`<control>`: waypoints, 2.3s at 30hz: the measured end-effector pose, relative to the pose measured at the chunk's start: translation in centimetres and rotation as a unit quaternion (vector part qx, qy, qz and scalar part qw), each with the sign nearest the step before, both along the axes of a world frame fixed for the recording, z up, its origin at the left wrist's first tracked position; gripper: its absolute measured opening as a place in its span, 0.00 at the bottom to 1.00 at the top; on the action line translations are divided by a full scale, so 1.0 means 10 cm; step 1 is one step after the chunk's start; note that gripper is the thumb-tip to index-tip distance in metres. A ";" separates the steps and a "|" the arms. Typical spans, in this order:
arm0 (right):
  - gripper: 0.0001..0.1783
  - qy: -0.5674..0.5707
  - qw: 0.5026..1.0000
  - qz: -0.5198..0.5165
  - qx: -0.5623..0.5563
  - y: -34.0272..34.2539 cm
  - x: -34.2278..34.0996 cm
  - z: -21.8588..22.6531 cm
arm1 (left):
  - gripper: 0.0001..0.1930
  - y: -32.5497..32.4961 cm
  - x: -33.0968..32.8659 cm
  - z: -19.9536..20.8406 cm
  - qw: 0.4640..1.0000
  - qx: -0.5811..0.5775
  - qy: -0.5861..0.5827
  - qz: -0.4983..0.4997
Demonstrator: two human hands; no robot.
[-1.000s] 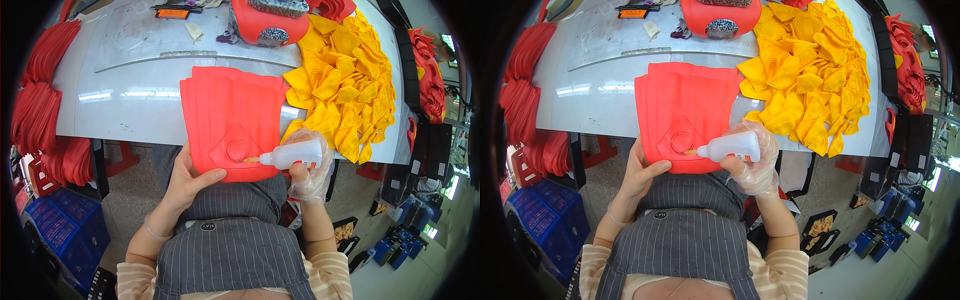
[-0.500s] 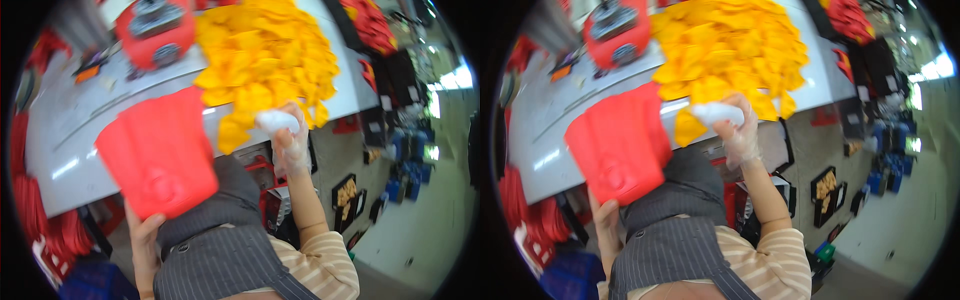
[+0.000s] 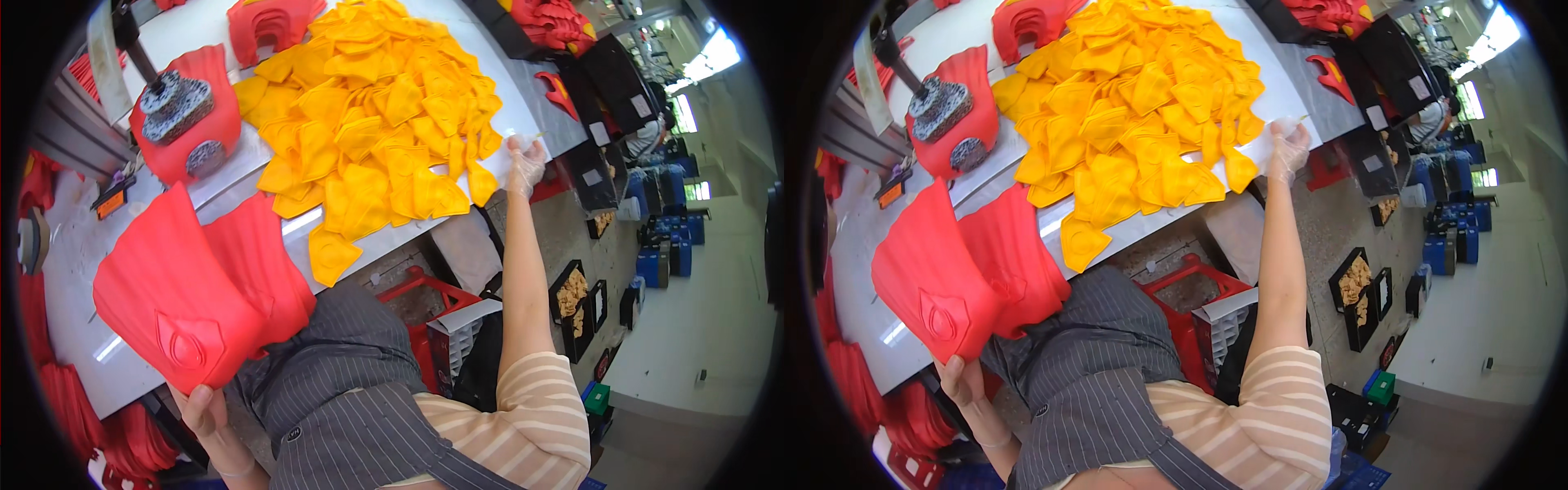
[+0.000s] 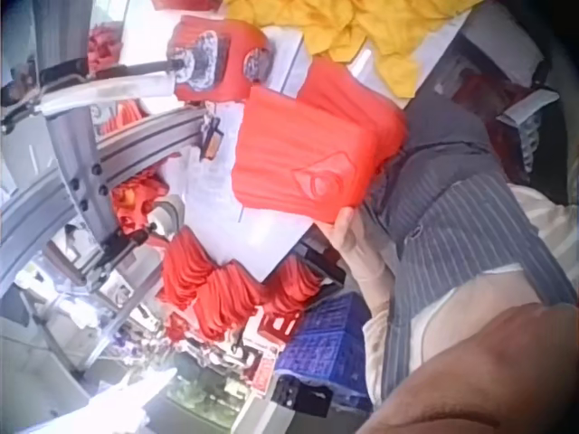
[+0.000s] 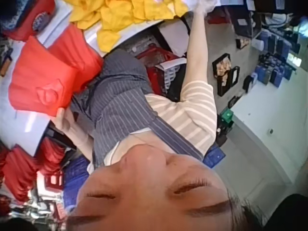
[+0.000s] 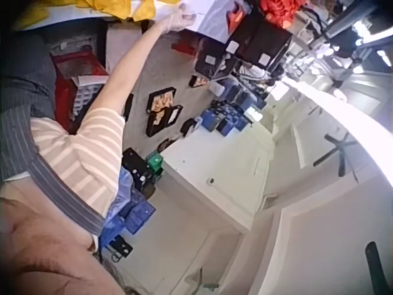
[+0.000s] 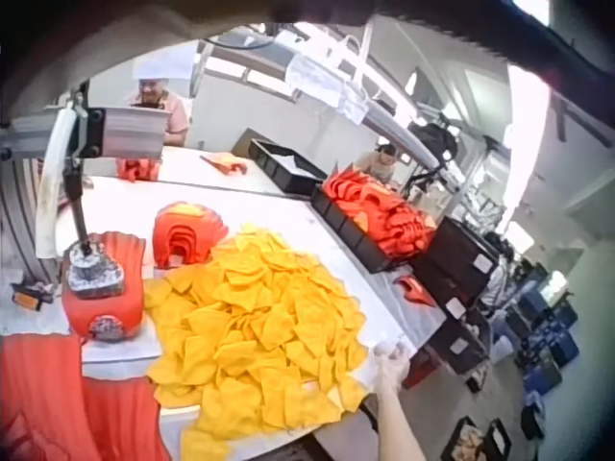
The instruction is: The person applies glue from a bottle onto red fabric components, attaches yellow patches onto them by hand, and presses the assembled pieces using a press machine.
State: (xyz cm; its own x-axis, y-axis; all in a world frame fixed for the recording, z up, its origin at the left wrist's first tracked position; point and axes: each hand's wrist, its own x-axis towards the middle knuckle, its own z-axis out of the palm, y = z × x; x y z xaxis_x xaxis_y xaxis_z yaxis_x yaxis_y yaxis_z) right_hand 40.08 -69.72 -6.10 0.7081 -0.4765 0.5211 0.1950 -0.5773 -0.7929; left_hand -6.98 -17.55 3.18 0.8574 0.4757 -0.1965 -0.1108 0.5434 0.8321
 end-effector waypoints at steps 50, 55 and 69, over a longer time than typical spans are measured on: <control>0.26 0.332 0.606 0.709 -0.142 3.98 -2.33 2.04 | 0.22 -0.08 0.54 0.36 0.984 0.127 -0.039 -0.123; 0.27 0.198 0.628 0.709 -0.251 3.98 -2.38 2.05 | 0.18 -0.11 0.62 0.52 0.995 0.076 0.013 -0.056; 0.32 0.423 0.617 0.639 0.177 3.65 -2.57 1.65 | 0.23 -0.22 0.63 0.40 0.998 0.053 0.004 0.037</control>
